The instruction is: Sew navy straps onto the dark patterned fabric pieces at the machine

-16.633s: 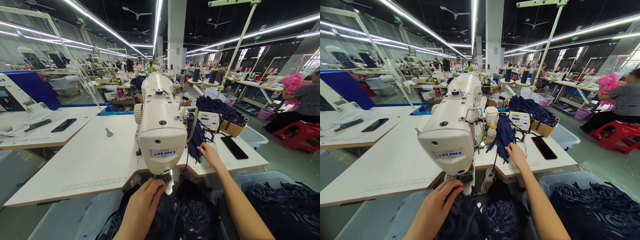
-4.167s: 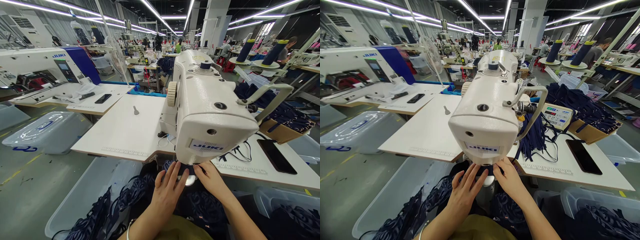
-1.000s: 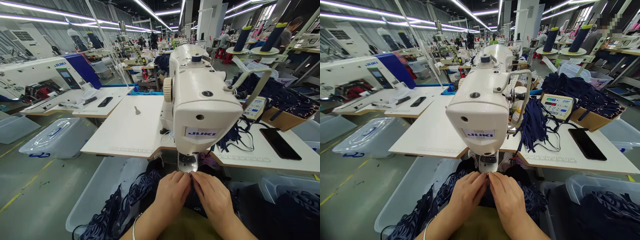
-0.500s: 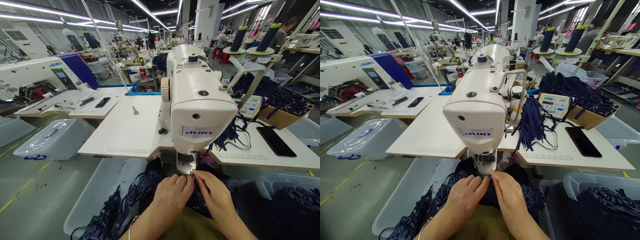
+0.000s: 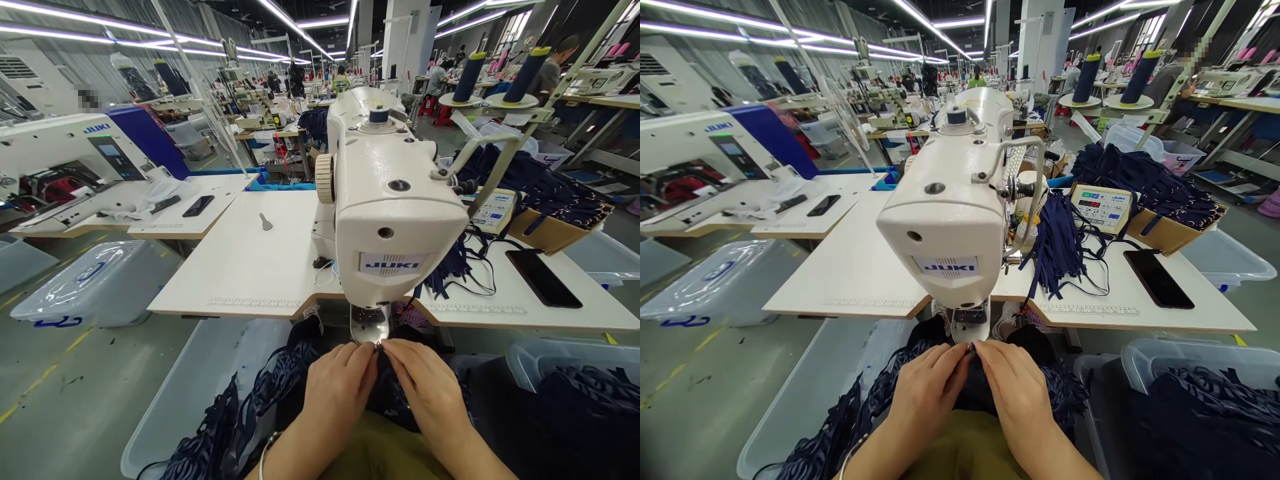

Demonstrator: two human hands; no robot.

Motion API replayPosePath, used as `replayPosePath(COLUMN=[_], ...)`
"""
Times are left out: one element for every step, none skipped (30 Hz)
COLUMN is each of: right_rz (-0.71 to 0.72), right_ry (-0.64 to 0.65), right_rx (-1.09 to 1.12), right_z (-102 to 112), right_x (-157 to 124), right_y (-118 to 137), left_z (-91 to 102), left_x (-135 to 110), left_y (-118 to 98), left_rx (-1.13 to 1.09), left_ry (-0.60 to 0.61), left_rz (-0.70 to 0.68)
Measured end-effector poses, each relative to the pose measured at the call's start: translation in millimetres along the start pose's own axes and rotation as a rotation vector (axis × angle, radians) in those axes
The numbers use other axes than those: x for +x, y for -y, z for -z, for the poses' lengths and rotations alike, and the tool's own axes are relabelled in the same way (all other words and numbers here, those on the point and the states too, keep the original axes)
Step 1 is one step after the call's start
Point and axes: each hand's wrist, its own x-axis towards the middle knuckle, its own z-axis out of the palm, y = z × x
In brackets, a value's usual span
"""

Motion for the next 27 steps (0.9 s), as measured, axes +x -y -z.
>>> replayPosePath(right_rz=[-0.005, -0.005, -0.002, 0.005, 0.010, 0.008, 0.003, -0.006, -0.018, -0.036, -0.062, -0.094, -0.130, -0.165, -0.191, -0.203, -0.202, -0.189, -0.165, -0.135, -0.107, -0.097, -0.111, -0.139, -0.166, -0.181, -0.182], right_ry=[0.003, 0.007, 0.007, 0.006, 0.003, -0.002, -0.008, -0.019, -0.030, -0.037, -0.038, -0.031, -0.023, -0.016, -0.011, -0.008, -0.005, 0.002, 0.013, 0.030, 0.049, 0.072, 0.104, 0.138, 0.168, 0.192, 0.204], right_rx=[0.011, 0.017, 0.018, 0.014, 0.007, -0.001, -0.007, -0.013, -0.019, -0.021, -0.019, -0.015, -0.010, -0.002, 0.010, 0.027, 0.045, 0.066, 0.085, 0.095, 0.093, 0.080, 0.065, 0.053, 0.043, 0.039, 0.038], right_z=[1.0, 1.6, 1.6, 1.3, 0.5, -0.5, -1.6, -2.7, -3.7, -4.5, -5.3, -6.0, -6.6, -7.3, -7.8, -8.1, -8.1, -7.7, -6.7, -5.2, -3.2, -0.7, 2.0, 4.7, 7.1, 9.2, 10.8], right_x=[0.2, 0.3, 0.4, 0.4, 0.5, 0.6, 0.8, 1.1, 1.5, 2.0, 2.4, 2.7, 2.8, 2.8, 2.4, 1.8, 1.1, 0.3, -0.6, -1.2, -1.7, -1.9, -1.8, -1.4, -0.9, -0.2, 0.5], right_y=[0.6, 1.2, 1.8, 2.3, 2.8, 3.4, 4.0, 4.6, 5.2, 5.7, 6.2, 6.5, 6.7, 6.8, 6.8, 6.9, 7.1, 7.5, 8.0, 8.5, 8.9, 9.1, 8.9, 8.3, 7.2, 5.8, 4.3], left_z=[-0.3, -0.6, -0.8, -1.1, -1.4, -1.6, -1.7, -1.5, -1.2, -0.6, 0.3, 1.4, 2.6, 3.9, 5.0, 6.1, 7.0, 7.6, 8.0, 8.0, 7.7, 7.1, 6.2, 5.2, 4.0, 2.9, 1.8], left_x=[0.1, 0.2, 0.0, -0.3, -0.7, -1.2, -1.7, -2.0, -2.0, -1.7, -1.1, -0.2, 0.7, 1.6, 2.2, 2.7, 2.8, 2.7, 2.4, 1.9, 1.2, 0.3, -0.7, -1.8, -3.0, -4.0, -4.8], left_y=[-0.5, -0.9, -1.2, -1.3, -1.4, -1.5, -1.6, -1.9, -2.4, -3.1, -3.9, -4.8, -5.8, -6.7, -7.6, -8.3, -8.9, -9.4, -9.8, -10.0, -9.9, -9.6, -8.8, -7.7, -6.3, -4.7, -3.1], left_rx=[-0.063, -0.123, -0.167, -0.188, -0.177, -0.134, -0.064, 0.024, 0.121, 0.212, 0.290, 0.348, 0.386, 0.412, 0.427, 0.434, 0.437, 0.434, 0.429, 0.422, 0.417, 0.408, 0.393, 0.373, 0.349, 0.327, 0.311], left_ry=[0.013, 0.031, 0.045, 0.052, 0.052, 0.046, 0.036, 0.028, 0.020, 0.020, 0.022, 0.028, 0.038, 0.049, 0.058, 0.064, 0.069, 0.072, 0.072, 0.074, 0.078, 0.084, 0.089, 0.095, 0.098, 0.098, 0.096], left_rz=[0.042, 0.081, 0.114, 0.133, 0.132, 0.106, 0.060, 0.002, -0.062, -0.126, -0.183, -0.233, -0.272, -0.301, -0.321, -0.332, -0.336, -0.334, -0.322, -0.305, -0.281, -0.256, -0.238, -0.227, -0.221, -0.218, -0.213])
